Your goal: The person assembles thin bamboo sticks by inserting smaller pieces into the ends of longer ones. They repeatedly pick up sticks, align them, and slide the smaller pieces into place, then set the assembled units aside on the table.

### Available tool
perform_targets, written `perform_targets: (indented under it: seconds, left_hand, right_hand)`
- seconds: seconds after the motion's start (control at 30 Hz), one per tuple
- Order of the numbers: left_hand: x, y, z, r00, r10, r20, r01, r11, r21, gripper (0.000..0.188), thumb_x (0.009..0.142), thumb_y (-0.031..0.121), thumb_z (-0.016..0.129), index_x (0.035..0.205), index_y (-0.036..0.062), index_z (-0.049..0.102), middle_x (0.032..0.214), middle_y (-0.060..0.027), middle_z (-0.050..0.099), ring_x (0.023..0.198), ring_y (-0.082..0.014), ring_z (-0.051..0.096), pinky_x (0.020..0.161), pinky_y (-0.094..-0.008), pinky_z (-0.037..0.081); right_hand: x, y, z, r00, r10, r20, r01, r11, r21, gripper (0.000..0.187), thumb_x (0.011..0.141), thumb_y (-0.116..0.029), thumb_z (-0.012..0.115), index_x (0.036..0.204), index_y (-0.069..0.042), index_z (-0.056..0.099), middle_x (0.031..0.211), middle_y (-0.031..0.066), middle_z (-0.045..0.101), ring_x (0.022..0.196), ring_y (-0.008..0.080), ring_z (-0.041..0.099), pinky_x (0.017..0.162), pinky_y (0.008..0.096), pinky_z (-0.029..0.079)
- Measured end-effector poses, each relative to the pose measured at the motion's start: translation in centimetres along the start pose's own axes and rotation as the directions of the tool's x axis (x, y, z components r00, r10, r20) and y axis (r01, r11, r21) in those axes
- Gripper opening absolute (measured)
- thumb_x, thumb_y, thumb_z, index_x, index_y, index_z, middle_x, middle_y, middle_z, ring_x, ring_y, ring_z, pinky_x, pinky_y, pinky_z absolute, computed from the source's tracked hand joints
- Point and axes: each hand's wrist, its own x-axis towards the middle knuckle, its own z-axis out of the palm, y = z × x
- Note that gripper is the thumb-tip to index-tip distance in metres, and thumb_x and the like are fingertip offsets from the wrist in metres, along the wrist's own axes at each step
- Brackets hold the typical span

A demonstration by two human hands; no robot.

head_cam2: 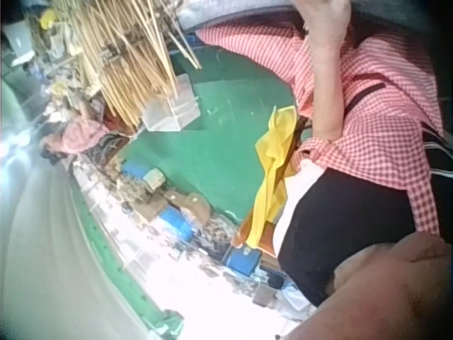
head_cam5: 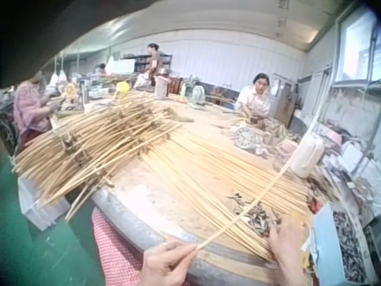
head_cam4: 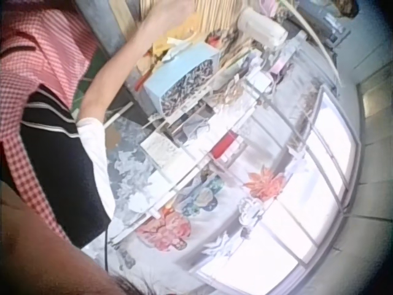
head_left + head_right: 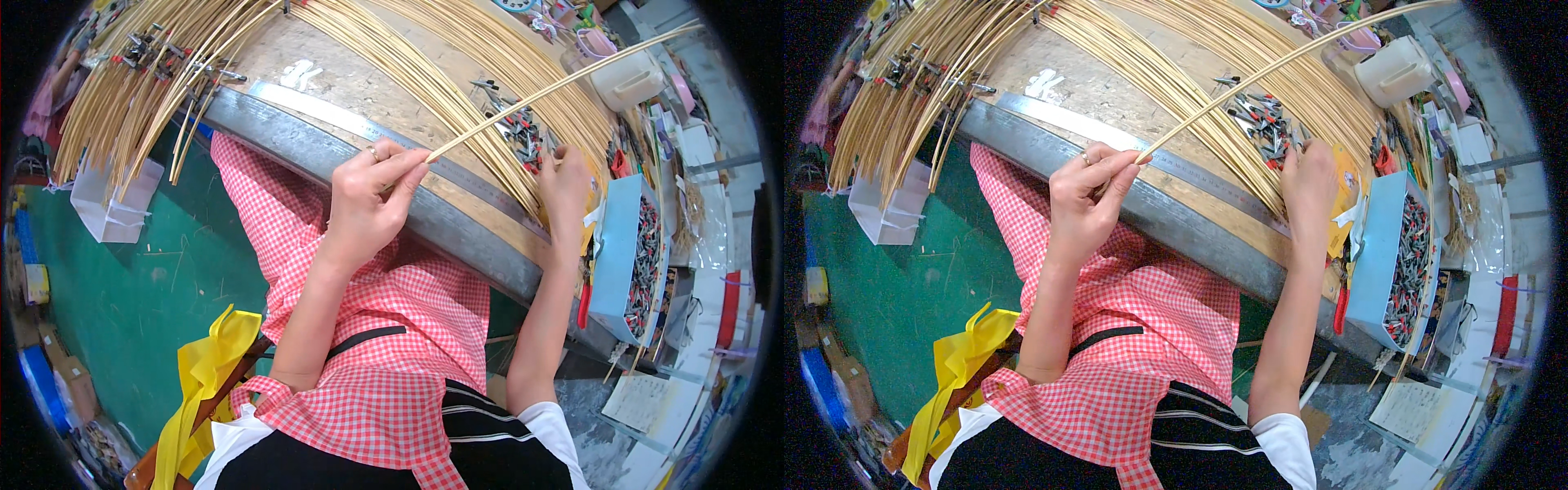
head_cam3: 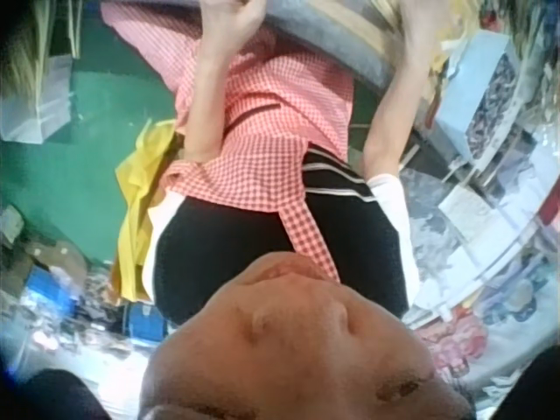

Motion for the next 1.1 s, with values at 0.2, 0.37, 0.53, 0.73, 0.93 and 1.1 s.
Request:
perform_targets:
  seconds: [0.2,0.37,0.53,0.73,0.93,1.1]
  left_hand:
    - [-0.2,0.3,0.4,0.997,0.027,0.066,-0.026,1.0,-0.016,0.017,0.08,-0.003,0.067,0.097,-0.0004,0.071,0.074,-0.0095,0.064,0.063,-0.0159,0.059,0.056,-0.0258,0.043]
    - [-0.5,1.0,1.1,0.994,0.011,0.107,-0.006,0.999,-0.051,0.018,0.079,-0.003,0.067,0.097,0.0005,0.072,0.076,-0.0104,0.065,0.066,-0.018,0.061,0.058,-0.0269,0.046]
    - [-0.8,1.1,1.4,0.992,0.046,0.117,-0.042,0.999,-0.03,0.02,0.078,-0.004,0.067,0.097,0.001,0.072,0.079,-0.0112,0.066,0.068,-0.0204,0.064,0.06,-0.0274,0.048]
    - [-0.9,1.6,1.5,0.989,0.105,0.106,-0.113,0.991,0.073,0.021,0.077,-0.004,0.068,0.097,0.0014,0.07,0.081,-0.0116,0.066,0.068,-0.0233,0.064,0.06,-0.0302,0.05]
    - [-1.1,1.6,1.5,0.98,0.13,0.152,-0.15,0.98,0.129,0.024,0.077,-0.005,0.067,0.099,0.0022,0.069,0.082,-0.0121,0.064,0.068,-0.0256,0.064,0.059,-0.0329,0.051]
    - [-1.4,1.6,1.7,0.974,0.118,0.192,-0.143,0.982,0.124,0.025,0.077,-0.006,0.067,0.1,0.002,0.068,0.081,-0.0123,0.063,0.069,-0.026,0.064,0.06,-0.0339,0.051]
  right_hand:
    - [-2.9,-4.6,-5.4,0.899,0.165,0.406,-0.432,0.189,0.882,0.021,0.085,0.002,0.063,0.105,0.008,0.057,0.09,0.0113,0.061,0.07,0.0131,0.062,0.059,0.0272,0.052]
    - [-5.5,-7.1,-6.6,0.917,0.078,0.391,-0.382,-0.113,0.917,0.023,0.085,0.005,0.063,0.106,0.008,0.056,0.087,0.0106,0.06,0.068,0.014,0.059,0.058,0.0285,0.054]
    - [-6.1,-8.0,-7.0,0.899,0.065,0.432,-0.392,-0.318,0.863,0.021,0.09,-0.003,0.059,0.108,0.008,0.056,0.09,0.0134,0.059,0.07,0.017,0.059,0.057,0.0294,0.054]
    - [-5.9,-8.3,-6.6,0.814,-0.097,0.572,-0.475,-0.677,0.562,0.025,0.096,-0.013,0.054,0.109,0.008,0.056,0.085,0.011,0.053,0.066,0.0162,0.049,0.048,0.0258,0.046]
    - [-5.7,-8.5,-6.7,0.842,0.089,0.532,-0.447,-0.438,0.78,0.026,0.096,-0.021,0.059,0.098,0.005,0.061,0.071,0.0022,0.049,0.053,0.0071,0.04,0.041,0.0203,0.032]
    - [-5.2,-8.3,-6.8,0.883,0.219,0.415,-0.383,-0.176,0.907,0.018,0.093,-0.015,0.064,0.088,0.002,0.064,0.063,-0.0018,0.049,0.049,0.0036,0.035,0.042,0.0206,0.029]
